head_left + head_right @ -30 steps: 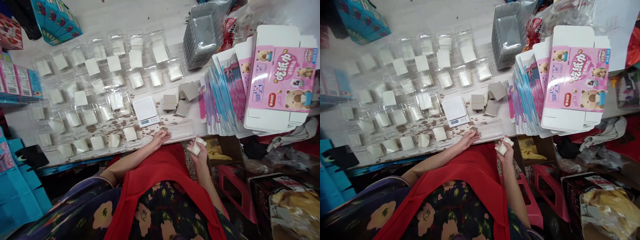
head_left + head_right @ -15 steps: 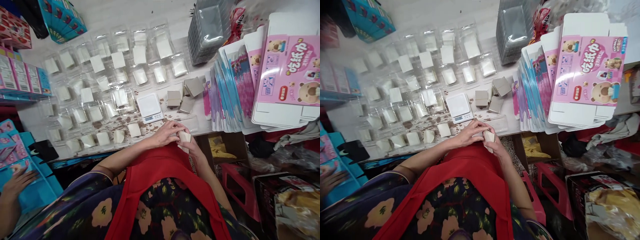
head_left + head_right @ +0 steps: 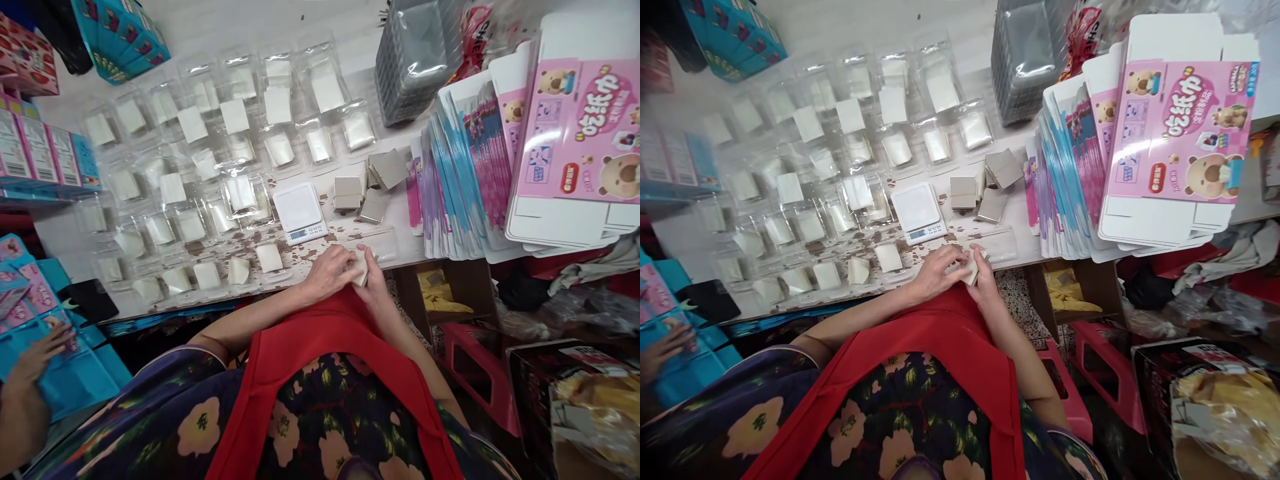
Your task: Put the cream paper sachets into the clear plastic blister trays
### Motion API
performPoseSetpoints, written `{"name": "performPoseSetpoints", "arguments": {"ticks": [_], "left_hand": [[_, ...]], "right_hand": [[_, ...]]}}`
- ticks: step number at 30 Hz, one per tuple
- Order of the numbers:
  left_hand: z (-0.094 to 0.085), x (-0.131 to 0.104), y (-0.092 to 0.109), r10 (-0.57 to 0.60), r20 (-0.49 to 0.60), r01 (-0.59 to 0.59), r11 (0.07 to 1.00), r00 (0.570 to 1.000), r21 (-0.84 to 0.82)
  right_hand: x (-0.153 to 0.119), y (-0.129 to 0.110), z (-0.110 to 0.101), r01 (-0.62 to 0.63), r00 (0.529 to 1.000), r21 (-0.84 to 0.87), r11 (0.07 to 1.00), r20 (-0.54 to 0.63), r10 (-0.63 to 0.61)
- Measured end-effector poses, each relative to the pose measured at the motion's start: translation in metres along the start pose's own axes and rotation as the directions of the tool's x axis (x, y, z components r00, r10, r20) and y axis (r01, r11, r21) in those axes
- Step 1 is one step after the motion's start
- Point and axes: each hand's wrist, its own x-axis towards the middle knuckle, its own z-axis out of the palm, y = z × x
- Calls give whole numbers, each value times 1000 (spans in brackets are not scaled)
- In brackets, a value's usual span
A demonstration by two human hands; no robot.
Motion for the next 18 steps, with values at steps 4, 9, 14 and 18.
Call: {"name": "performPoseSetpoints", "arguments": {"ticks": [4, 9, 14, 18], "left_hand": [[6, 4, -5, -228, 191, 263, 947, 955, -183], [9, 12, -20, -298, 330, 429, 774, 896, -466], [1, 14, -19, -357, 437, 559, 613, 826, -558], [-5, 17, -17, -381, 471, 601, 598, 795, -531]], "right_hand": [[5, 5, 2, 79, 995, -17, 997, -68, -80], [7, 7, -1, 107, 991, -82, 991, -67, -112], [8, 5, -4, 85, 996, -64, 994, -23, -87], [8, 3, -3, 71, 997, -86, 994, 10, -71]]}}
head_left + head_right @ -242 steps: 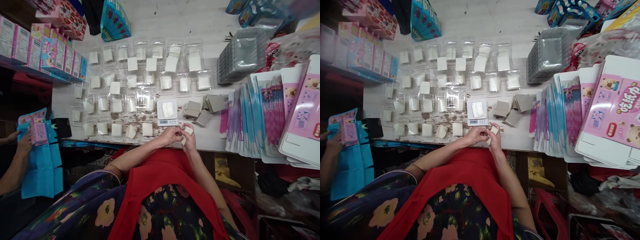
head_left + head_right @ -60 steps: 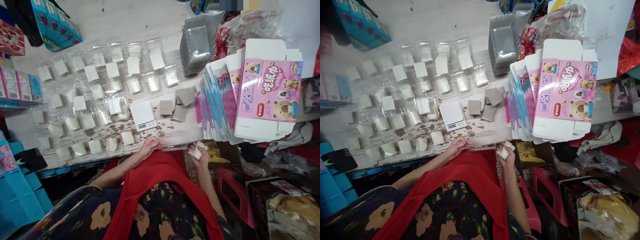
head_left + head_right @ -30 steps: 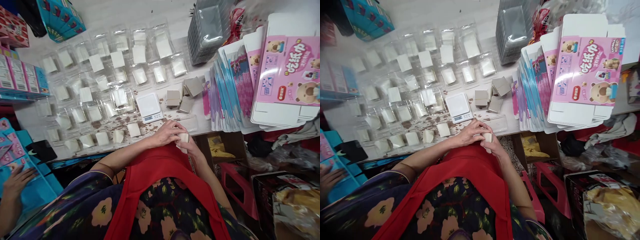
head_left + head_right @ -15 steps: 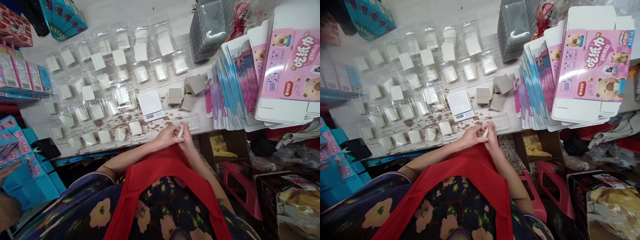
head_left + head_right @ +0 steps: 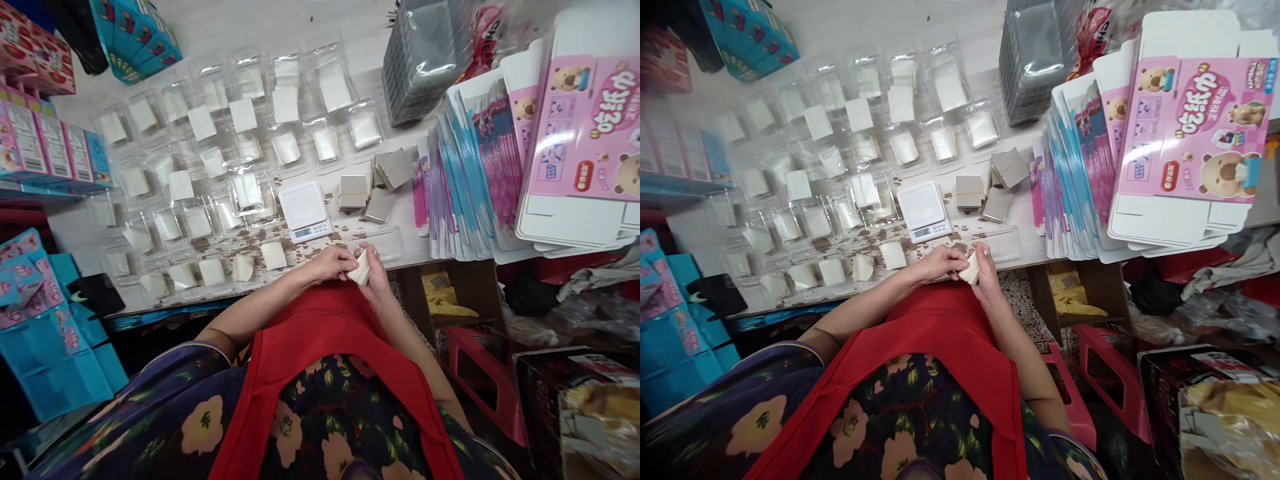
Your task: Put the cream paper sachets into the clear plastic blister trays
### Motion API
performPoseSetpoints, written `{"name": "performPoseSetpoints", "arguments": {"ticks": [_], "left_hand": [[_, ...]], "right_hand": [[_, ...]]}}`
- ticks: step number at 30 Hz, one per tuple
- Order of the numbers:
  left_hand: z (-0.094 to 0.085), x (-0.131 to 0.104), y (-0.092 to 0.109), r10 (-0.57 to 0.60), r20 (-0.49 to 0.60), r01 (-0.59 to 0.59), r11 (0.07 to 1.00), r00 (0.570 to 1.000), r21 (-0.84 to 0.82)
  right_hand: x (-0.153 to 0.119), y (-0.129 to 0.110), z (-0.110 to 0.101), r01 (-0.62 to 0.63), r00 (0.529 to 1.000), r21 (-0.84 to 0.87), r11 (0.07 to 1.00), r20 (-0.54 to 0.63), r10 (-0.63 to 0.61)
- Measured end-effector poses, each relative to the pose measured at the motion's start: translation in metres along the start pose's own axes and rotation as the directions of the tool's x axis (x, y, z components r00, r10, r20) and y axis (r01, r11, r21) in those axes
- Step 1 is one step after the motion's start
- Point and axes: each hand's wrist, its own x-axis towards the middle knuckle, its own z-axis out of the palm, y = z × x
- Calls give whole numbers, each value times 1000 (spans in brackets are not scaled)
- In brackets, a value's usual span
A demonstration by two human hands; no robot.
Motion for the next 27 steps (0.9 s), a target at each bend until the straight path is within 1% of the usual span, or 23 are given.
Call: {"name": "performPoseSetpoints", "arguments": {"ticks": [3, 6, 9, 12, 14, 18, 21, 23, 25, 27], "left_hand": [[0, 1, 1, -4, -10, 5, 999, 1000, 45], [1, 2, 0, 58, -38, -53, 992, 998, 112], [0, 1, -2, 150, -89, -128, 968, 985, 217], [-4, 1, -5, 180, -138, -143, 959, 974, 245], [-7, 1, -7, 167, -153, -137, 972, 974, 191], [-13, 3, -11, 125, -181, -129, 991, 976, -14], [-17, 4, -14, 84, -189, -111, 985, 978, -135], [-19, 6, -15, 95, -162, -121, 980, 982, -159], [-20, 10, -17, 146, -124, -159, 982, 981, -101], [-23, 13, -18, 221, -100, -214, 974, 970, 77]], "right_hand": [[0, -1, 1, 13, 1000, -36, 999, -2, -13], [-2, -3, 4, 41, 999, -78, 996, -19, -42], [-5, -5, 6, 24, 999, -75, 997, 24, -22], [-6, -7, 6, -10, 997, -62, 998, 74, 14], [-6, -8, 6, -12, 996, -65, 998, 87, 17], [-4, -10, 2, 27, 994, -104, 994, 107, -16], [-2, -11, 0, 55, 994, -196, 979, 105, -35], [0, -8, 1, 69, 995, -288, 955, 92, -44], [1, -3, 3, 84, 994, -384, 920, 94, -52], [2, 3, 6, 101, 994, -465, 879, 94, -64]]}}
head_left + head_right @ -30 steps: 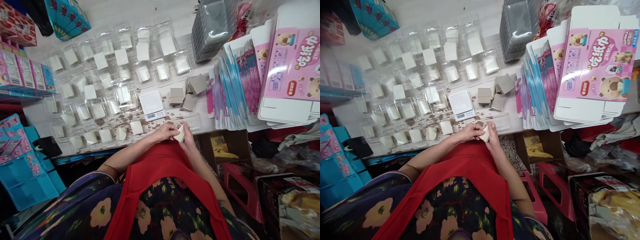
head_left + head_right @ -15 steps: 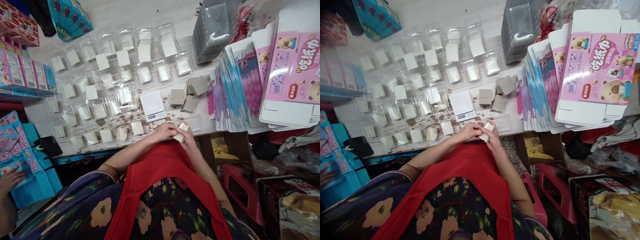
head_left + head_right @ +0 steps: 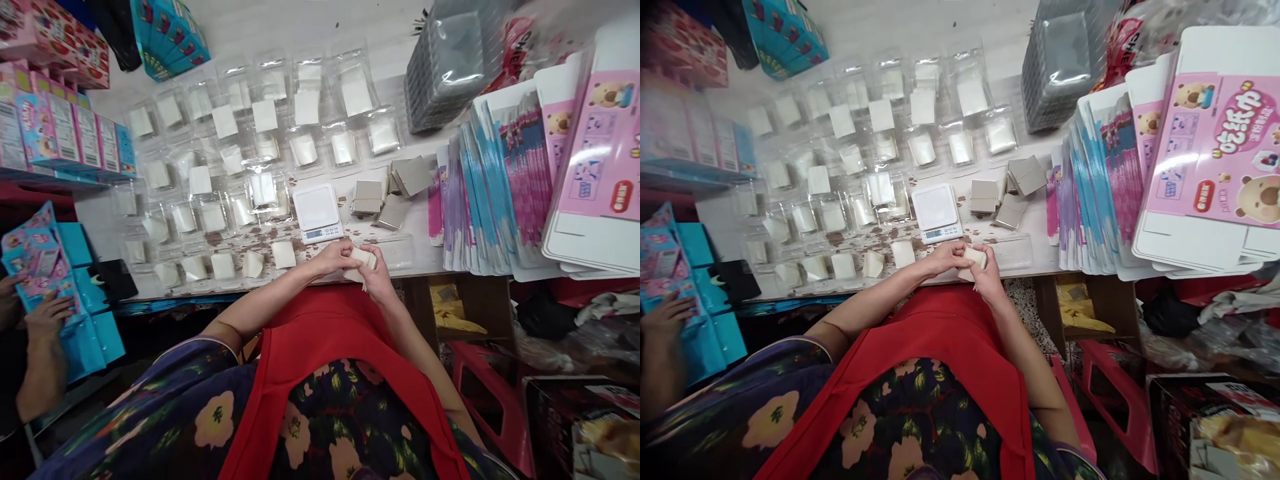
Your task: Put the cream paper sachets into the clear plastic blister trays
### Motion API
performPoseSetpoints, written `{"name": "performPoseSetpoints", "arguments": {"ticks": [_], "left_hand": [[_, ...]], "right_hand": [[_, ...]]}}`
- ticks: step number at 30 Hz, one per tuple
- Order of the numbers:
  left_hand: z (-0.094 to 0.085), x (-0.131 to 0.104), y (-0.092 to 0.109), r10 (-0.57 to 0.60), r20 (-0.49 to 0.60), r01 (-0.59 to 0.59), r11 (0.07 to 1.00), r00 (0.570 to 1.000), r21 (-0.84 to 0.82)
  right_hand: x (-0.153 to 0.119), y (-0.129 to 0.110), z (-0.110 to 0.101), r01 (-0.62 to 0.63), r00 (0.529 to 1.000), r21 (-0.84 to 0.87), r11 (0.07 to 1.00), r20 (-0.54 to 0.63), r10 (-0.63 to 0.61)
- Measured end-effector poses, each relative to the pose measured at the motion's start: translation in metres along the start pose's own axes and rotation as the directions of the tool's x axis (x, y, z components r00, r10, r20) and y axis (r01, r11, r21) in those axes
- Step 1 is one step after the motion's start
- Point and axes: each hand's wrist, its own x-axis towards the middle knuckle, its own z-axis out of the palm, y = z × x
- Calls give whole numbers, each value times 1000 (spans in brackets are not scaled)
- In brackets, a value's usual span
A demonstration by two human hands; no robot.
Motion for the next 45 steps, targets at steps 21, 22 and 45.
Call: {"name": "performPoseSetpoints", "arguments": {"ticks": [21, 22, 45], "left_hand": [[-120, 58, 9, 191, -659, 248, 822, 728, 512], [-119, 57, 8, 244, -657, 280, 761, 713, 586], [-137, 2, 1, 342, -699, 108, 851, 628, 513]], "right_hand": [[-2, 9, 0, -172, 980, 217, 961, -63, 190], [-2, 10, -1, -173, 979, 217, 961, -65, 191], [-8, 40, 5, -270, 958, 289, 919, -17, 287]]}}
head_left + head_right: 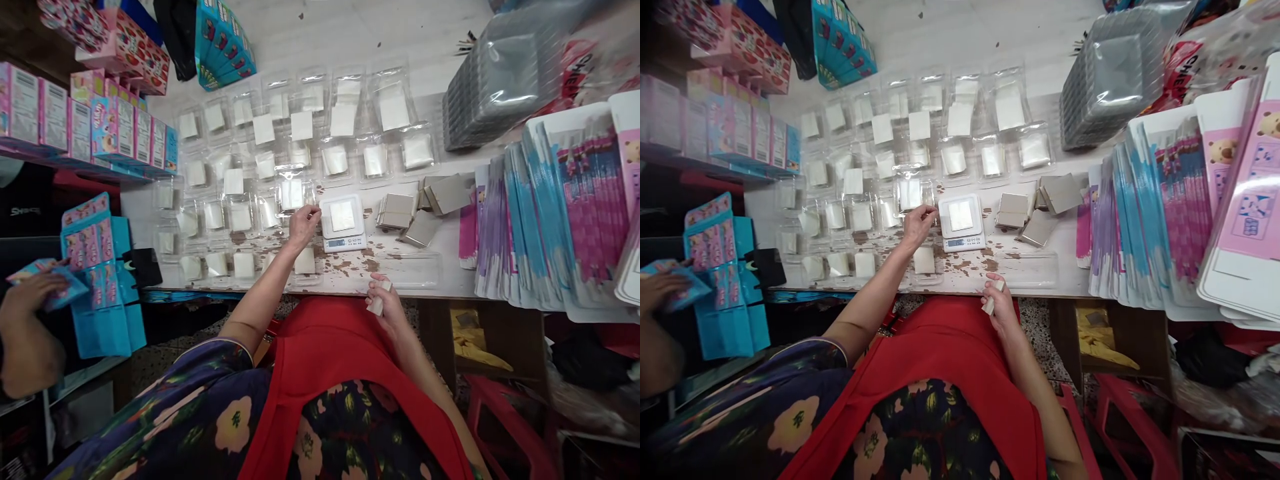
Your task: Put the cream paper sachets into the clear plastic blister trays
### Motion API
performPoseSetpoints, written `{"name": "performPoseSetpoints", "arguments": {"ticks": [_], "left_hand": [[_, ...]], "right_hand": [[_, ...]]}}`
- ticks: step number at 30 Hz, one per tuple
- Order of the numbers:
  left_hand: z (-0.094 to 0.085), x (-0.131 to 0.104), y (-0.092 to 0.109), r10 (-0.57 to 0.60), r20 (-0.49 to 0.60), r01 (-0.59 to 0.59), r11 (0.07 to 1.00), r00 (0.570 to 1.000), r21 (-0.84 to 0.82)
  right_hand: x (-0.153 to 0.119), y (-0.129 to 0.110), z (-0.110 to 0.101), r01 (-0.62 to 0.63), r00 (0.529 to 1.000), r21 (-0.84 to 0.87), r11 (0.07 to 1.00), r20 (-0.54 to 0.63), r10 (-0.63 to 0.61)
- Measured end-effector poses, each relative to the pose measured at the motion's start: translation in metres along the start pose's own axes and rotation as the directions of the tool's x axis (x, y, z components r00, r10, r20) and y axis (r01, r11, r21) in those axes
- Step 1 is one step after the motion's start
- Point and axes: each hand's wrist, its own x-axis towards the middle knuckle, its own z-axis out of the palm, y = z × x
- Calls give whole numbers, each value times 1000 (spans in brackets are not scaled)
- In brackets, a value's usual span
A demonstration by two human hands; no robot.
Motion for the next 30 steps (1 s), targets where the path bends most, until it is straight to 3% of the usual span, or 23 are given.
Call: {"name": "performPoseSetpoints", "arguments": {"ticks": [4, 9, 15, 20, 27, 30], "left_hand": [[6, -1, -2, 12, 76, -15, 999, 997, 31], [14, 4, -3, 112, 138, -135, 975, 984, 174], [23, 28, 24, 222, 251, -305, 880, 942, 365], [33, 44, 45, 135, 393, -320, 831, 910, 455], [41, 56, 47, 32, 417, -272, 802, 908, 531], [40, 57, 45, 17, 462, -289, 800, 887, 526]], "right_hand": [[2, 3, -1, -2, 1000, 14, 1000, -5, 2], [1, 2, -3, -8, 1000, 30, 1000, -17, 9], [0, 1, -1, -25, 999, 46, 999, -29, 27], [0, -1, -3, -25, 999, 83, 996, -21, 26], [1, -5, -10, -10, 998, 115, 993, -57, 17], [0, -5, -12, -16, 998, 120, 993, -63, 24]]}}
